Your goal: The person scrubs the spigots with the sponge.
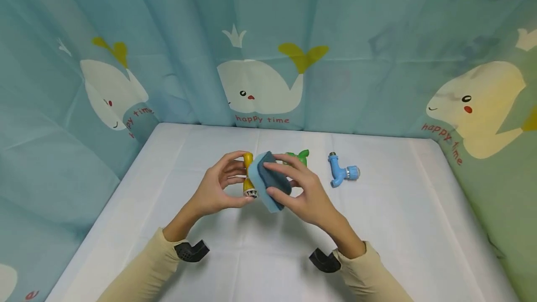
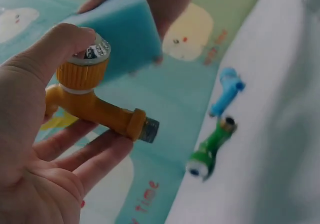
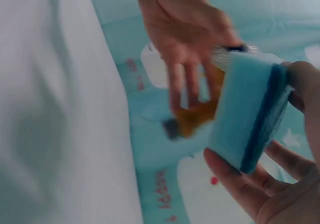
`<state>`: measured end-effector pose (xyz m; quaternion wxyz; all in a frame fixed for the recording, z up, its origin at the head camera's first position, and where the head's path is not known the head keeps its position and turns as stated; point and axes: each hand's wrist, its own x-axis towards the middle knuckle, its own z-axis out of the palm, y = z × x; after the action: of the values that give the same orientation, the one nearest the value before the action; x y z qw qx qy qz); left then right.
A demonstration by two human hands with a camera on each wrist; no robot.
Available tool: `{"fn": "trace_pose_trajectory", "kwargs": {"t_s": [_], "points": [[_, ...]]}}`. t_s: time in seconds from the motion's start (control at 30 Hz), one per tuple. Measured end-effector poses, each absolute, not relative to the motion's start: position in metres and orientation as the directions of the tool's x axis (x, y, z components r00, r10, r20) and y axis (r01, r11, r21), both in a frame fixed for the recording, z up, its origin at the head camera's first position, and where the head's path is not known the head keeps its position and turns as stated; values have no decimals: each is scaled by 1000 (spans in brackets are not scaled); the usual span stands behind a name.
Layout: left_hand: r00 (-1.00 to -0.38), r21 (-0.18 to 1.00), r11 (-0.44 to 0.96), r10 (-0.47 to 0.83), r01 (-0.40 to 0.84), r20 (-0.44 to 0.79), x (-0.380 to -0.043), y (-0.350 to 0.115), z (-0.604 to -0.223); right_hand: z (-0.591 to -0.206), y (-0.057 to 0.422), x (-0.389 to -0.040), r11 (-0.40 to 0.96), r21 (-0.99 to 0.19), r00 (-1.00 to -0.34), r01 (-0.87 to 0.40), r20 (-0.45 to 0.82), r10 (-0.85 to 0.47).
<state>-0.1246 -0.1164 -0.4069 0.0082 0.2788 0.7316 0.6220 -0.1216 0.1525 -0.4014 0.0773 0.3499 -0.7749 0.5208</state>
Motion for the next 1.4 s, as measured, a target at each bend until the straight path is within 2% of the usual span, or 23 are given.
{"fn": "trace_pose_trajectory", "kwargs": {"t_s": [0.13, 0.23, 0.43, 0.57, 0.67, 0.77, 0.87, 0.97, 1.17, 1.4], "points": [[-839, 925, -5, 419, 381, 348, -119, -118, -410, -404, 141, -125, 269, -705, -726, -656, 492, -481], [-853, 937, -36, 402, 349, 333, -117, -122, -413, -409, 140, -128, 333, -664, -733, -669, 516, -444], [-826, 928, -59, 439, 367, 355, -115, -122, -417, -414, 138, -126, 281, -658, -704, -699, 564, -432], [-810, 926, -103, 455, 364, 370, -113, -119, -414, -414, 139, -128, 357, -589, -688, -725, 605, -400], [-806, 920, -75, 459, 384, 373, -113, -118, -412, -408, 139, -128, 334, -605, -691, -723, 640, -336], [-793, 914, -70, 475, 399, 382, -114, -117, -410, -405, 135, -126, 272, -648, -701, -711, 627, -340], [-780, 916, -121, 489, 383, 391, -114, -119, -410, -405, 132, -126, 318, -639, -712, -700, 591, -379], [-778, 919, -161, 491, 360, 391, -115, -121, -412, -407, 132, -125, 348, -658, -744, -668, 566, -355], [-765, 897, -251, 468, 364, 442, -116, -120, -412, -404, 127, -117, 218, -722, -743, -656, 568, -354], [-814, 897, -307, 397, 317, 424, -112, -121, -414, -413, 133, -121, 412, -597, -724, -688, 596, -346]]}}
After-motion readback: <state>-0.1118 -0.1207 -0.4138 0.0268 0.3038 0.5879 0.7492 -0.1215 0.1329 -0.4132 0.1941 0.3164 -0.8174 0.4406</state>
